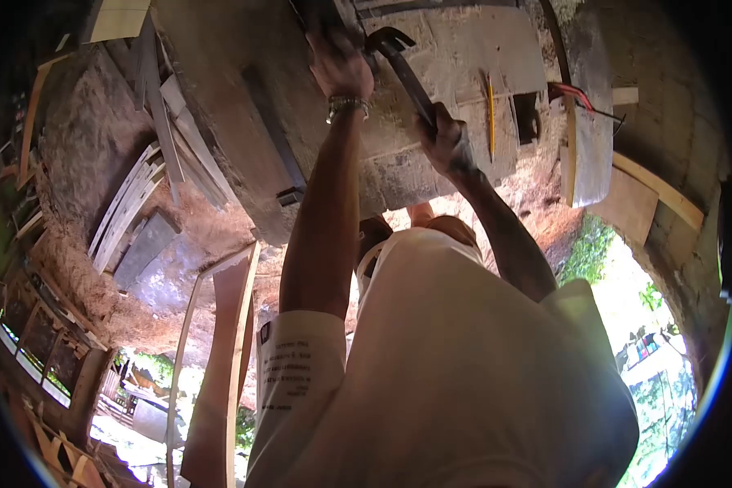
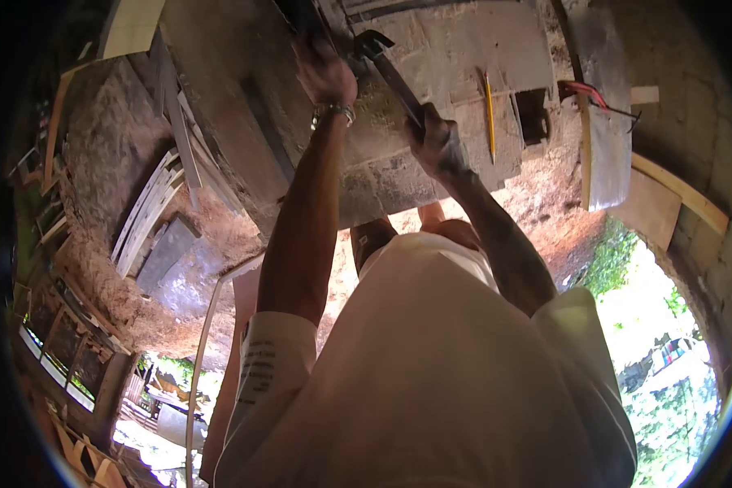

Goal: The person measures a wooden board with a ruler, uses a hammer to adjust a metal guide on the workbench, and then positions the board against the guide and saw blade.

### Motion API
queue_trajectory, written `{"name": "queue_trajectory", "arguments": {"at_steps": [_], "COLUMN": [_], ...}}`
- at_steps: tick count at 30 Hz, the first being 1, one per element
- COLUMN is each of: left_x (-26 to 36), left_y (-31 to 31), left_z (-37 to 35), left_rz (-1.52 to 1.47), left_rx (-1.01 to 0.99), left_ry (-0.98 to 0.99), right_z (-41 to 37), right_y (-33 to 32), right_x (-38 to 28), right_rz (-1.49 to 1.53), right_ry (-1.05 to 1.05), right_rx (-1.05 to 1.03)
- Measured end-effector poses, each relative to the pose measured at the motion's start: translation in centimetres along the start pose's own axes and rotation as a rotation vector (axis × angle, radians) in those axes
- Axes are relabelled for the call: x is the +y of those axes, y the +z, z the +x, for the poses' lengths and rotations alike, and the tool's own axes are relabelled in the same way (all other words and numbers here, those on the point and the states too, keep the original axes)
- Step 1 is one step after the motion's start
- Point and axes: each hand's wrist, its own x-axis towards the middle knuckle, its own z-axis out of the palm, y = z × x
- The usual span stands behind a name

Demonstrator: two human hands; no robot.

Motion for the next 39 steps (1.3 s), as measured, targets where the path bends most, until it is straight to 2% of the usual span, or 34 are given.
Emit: {"name": "queue_trajectory", "arguments": {"at_steps": [1,4,7,9,11,12,14,16,19,21,23,25,27,28,29,31,34,37,38,39], "left_x": [-0.7,-1.2,-0.5,-0.2,-0.6,-0.7,-0.5,0.6,-0.2,-0.5,-0.3,-0.1,-0.4,-0.4,-0.5,-0.3,-0.5,-0.4,0.2,-0.4], "left_y": [0.4,0.4,0.2,0.4,0.3,0.3,-0.1,-0.3,0.3,0.1,0.3,0.2,0.6,0.8,0.9,0.4,0.4,0.3,0.0,0.3], "left_z": [0.2,0.1,-0.1,0.2,0.0,0.3,-0.5,-0.2,0.1,-0.5,0.3,-0.2,-0.3,0.3,0.5,0.0,-0.1,0.2,-0.3,-0.1], "left_rz": [0.007,0.001,-0.006,-0.004,0.015,0.024,0.021,-0.019,0.056,0.0,-0.028,-0.005,-0.029,-0.043,-0.01,0.064,-0.02,0.076,0.083,0.131], "left_rx": [0.052,0.037,0.007,0.033,0.038,0.034,0.006,-0.017,0.047,0.04,0.056,0.055,0.118,0.164,0.131,0.041,0.006,0.052,0.028,0.025], "left_ry": [0.068,0.079,0.022,0.037,0.011,-0.009,-0.041,-0.037,-0.042,0.005,0.031,0.003,0.111,0.165,0.088,-0.067,-0.062,0.032,0.005,-0.013], "right_z": [0.3,-0.9,-0.8,-0.2,-0.9,-1.2,-1.1,-0.2,-0.9,-1.6,-0.6,-0.6,-0.3,-0.7,-1.1,-1.7,0.0,-1.7,-3.0,-4.2], "right_y": [-0.9,-1.2,0.5,0.4,-1.3,-0.9,0.1,-0.9,-0.3,0.1,0.0,-0.8,-1.5,-1.5,-1.7,0.0,0.5,-2.2,-2.5,-3.5], "right_x": [-1.5,-2.4,2.0,2.5,-1.1,-0.8,1.0,-0.6,0.2,0.5,0.4,-0.2,-0.9,-1.7,-2.5,-0.3,1.1,-2.0,-2.3,-2.9], "right_rz": [0.028,0.085,-0.198,-0.137,0.035,0.024,-0.134,-0.018,-0.04,-0.089,0.033,0.018,0.005,0.003,0.085,0.106,-0.121,0.088,0.07,0.153], "right_ry": [-0.026,-0.109,-0.229,-0.216,-0.076,-0.105,-0.193,0.019,-0.067,-0.15,-0.047,-0.03,-0.014,-0.093,-0.168,-0.164,-0.244,-0.106,-0.191,-0.054], "right_rx": [0.044,0.203,0.105,0.125,0.073,0.128,0.082,-0.033,0.035,0.111,0.052,0.028,0.026,0.14,0.212,0.21,0.129,0.135,0.271,0.218]}}
